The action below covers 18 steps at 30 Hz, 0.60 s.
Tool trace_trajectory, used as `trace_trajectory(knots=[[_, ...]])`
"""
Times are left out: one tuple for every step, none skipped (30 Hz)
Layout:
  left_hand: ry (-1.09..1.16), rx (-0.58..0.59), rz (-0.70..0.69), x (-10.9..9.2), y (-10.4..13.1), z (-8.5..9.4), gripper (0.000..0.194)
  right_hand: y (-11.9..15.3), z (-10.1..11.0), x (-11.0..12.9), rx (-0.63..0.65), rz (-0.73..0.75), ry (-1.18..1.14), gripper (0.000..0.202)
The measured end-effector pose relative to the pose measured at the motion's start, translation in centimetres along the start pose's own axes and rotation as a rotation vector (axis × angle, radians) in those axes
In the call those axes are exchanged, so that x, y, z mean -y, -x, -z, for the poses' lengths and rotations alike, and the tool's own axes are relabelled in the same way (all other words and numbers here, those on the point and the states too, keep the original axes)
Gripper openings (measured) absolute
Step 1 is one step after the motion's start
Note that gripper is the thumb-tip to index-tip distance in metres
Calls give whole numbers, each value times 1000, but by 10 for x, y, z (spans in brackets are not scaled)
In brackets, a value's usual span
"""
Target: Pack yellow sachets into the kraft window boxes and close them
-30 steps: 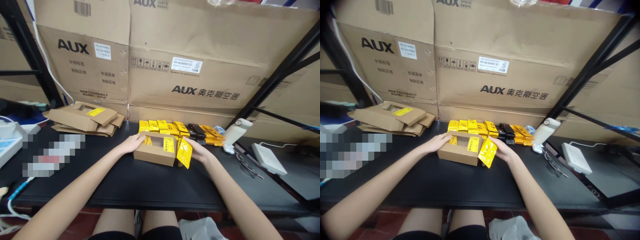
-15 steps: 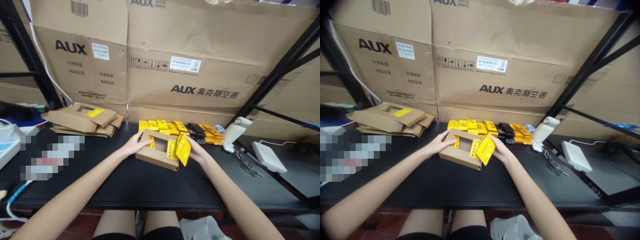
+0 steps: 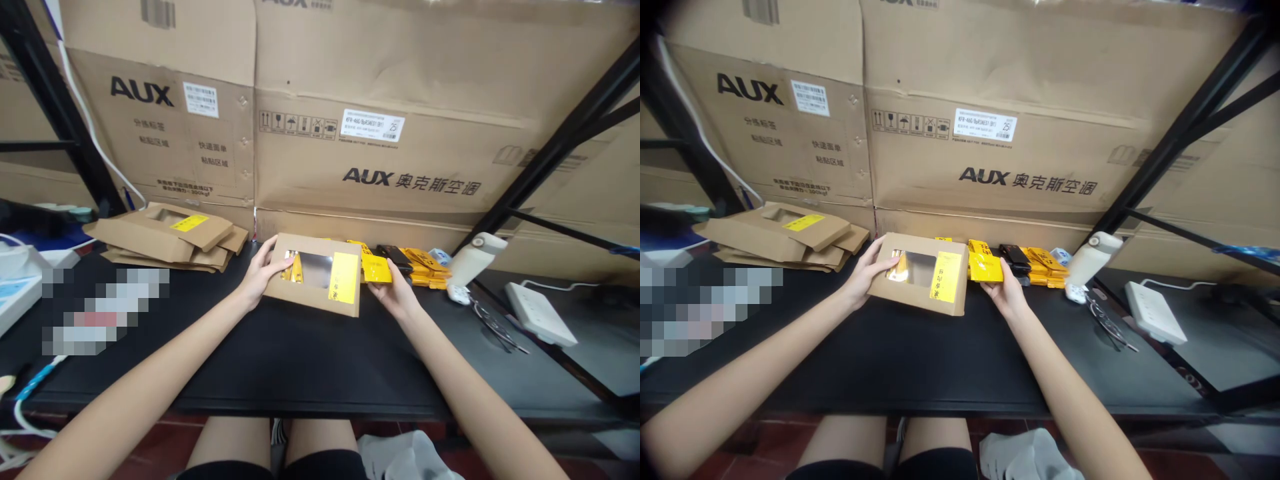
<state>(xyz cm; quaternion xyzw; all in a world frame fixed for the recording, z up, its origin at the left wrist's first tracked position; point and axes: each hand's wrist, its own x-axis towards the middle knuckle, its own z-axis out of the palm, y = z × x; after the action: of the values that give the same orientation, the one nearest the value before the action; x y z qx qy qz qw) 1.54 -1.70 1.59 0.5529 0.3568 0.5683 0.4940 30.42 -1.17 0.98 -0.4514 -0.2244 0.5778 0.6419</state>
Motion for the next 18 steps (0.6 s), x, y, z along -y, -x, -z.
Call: trace_trajectory(knots=[[6, 1, -14, 0, 0, 1, 75, 0, 0, -1, 9, -15, 7, 22], [14, 3, -22, 0, -1, 1, 75, -1, -1, -3, 24, -26, 9, 22], [21, 6, -24, 0, -1, 2, 74, -1, -1, -4, 32, -29, 8, 22], [27, 9, -25, 0, -1, 2, 74, -2, -1, -5, 29, -25, 7, 21], [32, 11, -28, -1, 0, 2, 74, -2, -1, -6, 23, -12, 10, 20], [36, 12, -31, -1, 0, 2, 74, -2, -1, -6, 19, 4, 25, 20], [41, 10, -36, -1, 0, 2, 74, -2, -1, -6, 18, 16, 52, 19], [46, 5, -40, -1, -1, 2, 74, -1, 0, -6, 21, 20, 90, 17], [51, -4, -45, 0, -1, 2, 74, 0, 0, -5, 40, 19, 135, 15], [53, -12, -50, 0, -1, 2, 74, 1, 1, -5, 75, 12, 184, 13], [49, -19, -56, 1, -2, 3, 73, 4, 1, -4, 122, -3, 229, 12], [38, -23, -63, 2, -3, 3, 73, 6, 1, -4, 177, -27, 263, 12], [22, -27, -69, 2, -3, 3, 73, 9, 1, -3, 236, -53, 283, 13], [5, -30, -71, 3, -4, 4, 74, 12, 1, -3, 294, -78, 291, 14], [-13, -35, -71, 4, -5, 4, 75, 14, 1, -3, 344, -105, 293, 16], [-30, -44, -69, 5, -5, 4, 76, 16, 0, -3, 380, -125, 291, 17], [-46, -53, -67, 6, -6, 4, 77, 17, 0, -2, 404, -133, 290, 19], [-63, -61, -67, 6, -6, 5, 77, 17, 0, -2, 416, -132, 291, 21]])
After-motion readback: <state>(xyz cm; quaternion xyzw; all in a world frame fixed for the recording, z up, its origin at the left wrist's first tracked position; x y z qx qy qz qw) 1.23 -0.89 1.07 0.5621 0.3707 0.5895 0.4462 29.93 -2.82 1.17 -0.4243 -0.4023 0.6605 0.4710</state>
